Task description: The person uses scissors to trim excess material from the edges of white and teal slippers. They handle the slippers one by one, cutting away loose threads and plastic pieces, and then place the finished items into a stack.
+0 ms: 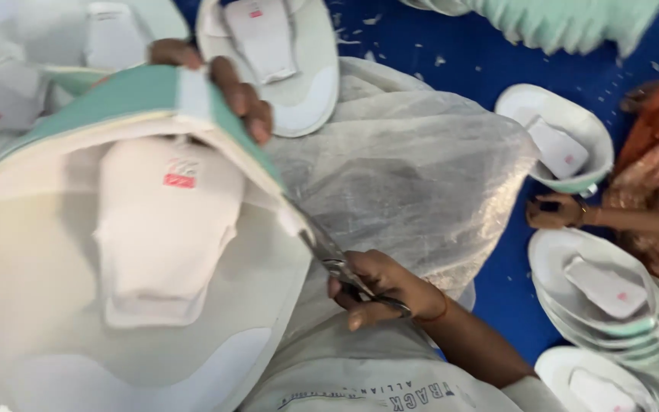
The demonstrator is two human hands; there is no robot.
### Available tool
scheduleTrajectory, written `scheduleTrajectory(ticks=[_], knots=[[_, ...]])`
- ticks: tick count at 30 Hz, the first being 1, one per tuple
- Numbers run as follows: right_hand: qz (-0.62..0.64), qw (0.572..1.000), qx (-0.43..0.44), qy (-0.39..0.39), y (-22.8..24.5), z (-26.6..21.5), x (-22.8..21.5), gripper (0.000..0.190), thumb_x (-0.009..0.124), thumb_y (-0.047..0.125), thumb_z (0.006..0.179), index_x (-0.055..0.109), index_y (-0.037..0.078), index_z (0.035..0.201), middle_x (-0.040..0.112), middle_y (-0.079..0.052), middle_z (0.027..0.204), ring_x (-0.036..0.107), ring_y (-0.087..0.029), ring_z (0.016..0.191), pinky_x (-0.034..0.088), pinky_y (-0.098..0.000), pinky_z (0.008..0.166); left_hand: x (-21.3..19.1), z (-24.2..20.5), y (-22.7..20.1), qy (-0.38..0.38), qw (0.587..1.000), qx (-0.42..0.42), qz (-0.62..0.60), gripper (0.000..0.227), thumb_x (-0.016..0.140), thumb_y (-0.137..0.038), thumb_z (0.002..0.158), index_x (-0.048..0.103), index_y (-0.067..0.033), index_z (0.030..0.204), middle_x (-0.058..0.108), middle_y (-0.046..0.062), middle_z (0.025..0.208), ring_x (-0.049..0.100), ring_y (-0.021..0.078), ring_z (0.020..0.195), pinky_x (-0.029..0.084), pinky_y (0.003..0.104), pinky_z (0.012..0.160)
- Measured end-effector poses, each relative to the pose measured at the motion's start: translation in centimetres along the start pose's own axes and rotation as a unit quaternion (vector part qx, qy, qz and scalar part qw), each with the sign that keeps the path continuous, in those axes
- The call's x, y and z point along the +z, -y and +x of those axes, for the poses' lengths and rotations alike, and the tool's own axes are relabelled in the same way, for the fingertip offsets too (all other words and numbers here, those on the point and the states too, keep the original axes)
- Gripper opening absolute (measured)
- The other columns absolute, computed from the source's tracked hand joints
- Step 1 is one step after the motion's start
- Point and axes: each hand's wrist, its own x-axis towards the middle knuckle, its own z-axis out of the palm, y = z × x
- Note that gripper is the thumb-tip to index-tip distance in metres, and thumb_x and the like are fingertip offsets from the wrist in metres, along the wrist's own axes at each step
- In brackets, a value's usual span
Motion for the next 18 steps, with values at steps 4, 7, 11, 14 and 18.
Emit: scheduleTrajectory(ticks=[4,7,11,14,18], knots=[[0.006,1.000,-0.008,-0.005,-0.5,-0.3,0.2,0.044,0.090,0.028,0.090,0.063,0.002,0.114,0.060,-0.003,0.076,0.055,-0.013,0.064,0.041,-0.0292,0.059,0.4,-0.9,0.2,0.004,0.999,-0.010,-0.031,0.040,0.051,-0.037,0.109,0.046,-0.0152,0.142,0.064,0.021,0.125,0.070,0.0389,0.109,0.060,0.050,0.088],[0.075,0.997,0.015,-0.030,0.5,-0.1,1.4,0.059,0.088,0.041,0.087,0.060,0.000,0.120,0.060,-0.004,0.079,0.056,-0.014,0.069,0.042,-0.0289,0.061,-0.7,-1.5,1.2,0.007,1.000,0.010,-0.016,0.041,0.056,-0.033,0.107,0.045,-0.0154,0.143,0.064,0.021,0.125,0.070,0.0393,0.109,0.061,0.050,0.086],[0.102,0.994,0.027,0.033,2.0,0.7,2.3,0.074,0.074,0.061,0.093,0.052,0.002,0.132,0.055,-0.004,0.087,0.055,-0.015,0.083,0.045,-0.0287,0.075,-2.3,-0.7,3.4,0.053,0.998,0.033,0.003,0.047,0.064,-0.026,0.104,0.043,-0.0155,0.144,0.063,0.022,0.124,0.069,0.0404,0.110,0.062,0.052,0.084],[0.148,0.989,0.006,0.006,2.1,0.9,2.9,0.076,0.073,0.061,0.091,0.053,-0.002,0.129,0.053,-0.005,0.083,0.052,-0.015,0.075,0.043,-0.0286,0.063,-3.1,-0.3,4.4,0.084,0.995,0.045,0.012,0.052,0.070,-0.020,0.101,0.041,-0.0156,0.144,0.062,0.023,0.122,0.068,0.0411,0.111,0.063,0.054,0.083],[0.152,0.987,-0.049,0.027,0.5,0.8,1.3,0.065,0.076,0.049,0.095,0.058,-0.005,0.125,0.055,-0.005,0.080,0.052,-0.014,0.067,0.044,-0.0291,0.061,-3.6,-0.4,4.4,0.117,0.991,0.061,0.021,0.059,0.076,-0.015,0.098,0.040,-0.0156,0.145,0.061,0.023,0.121,0.068,0.0419,0.112,0.064,0.055,0.082]])
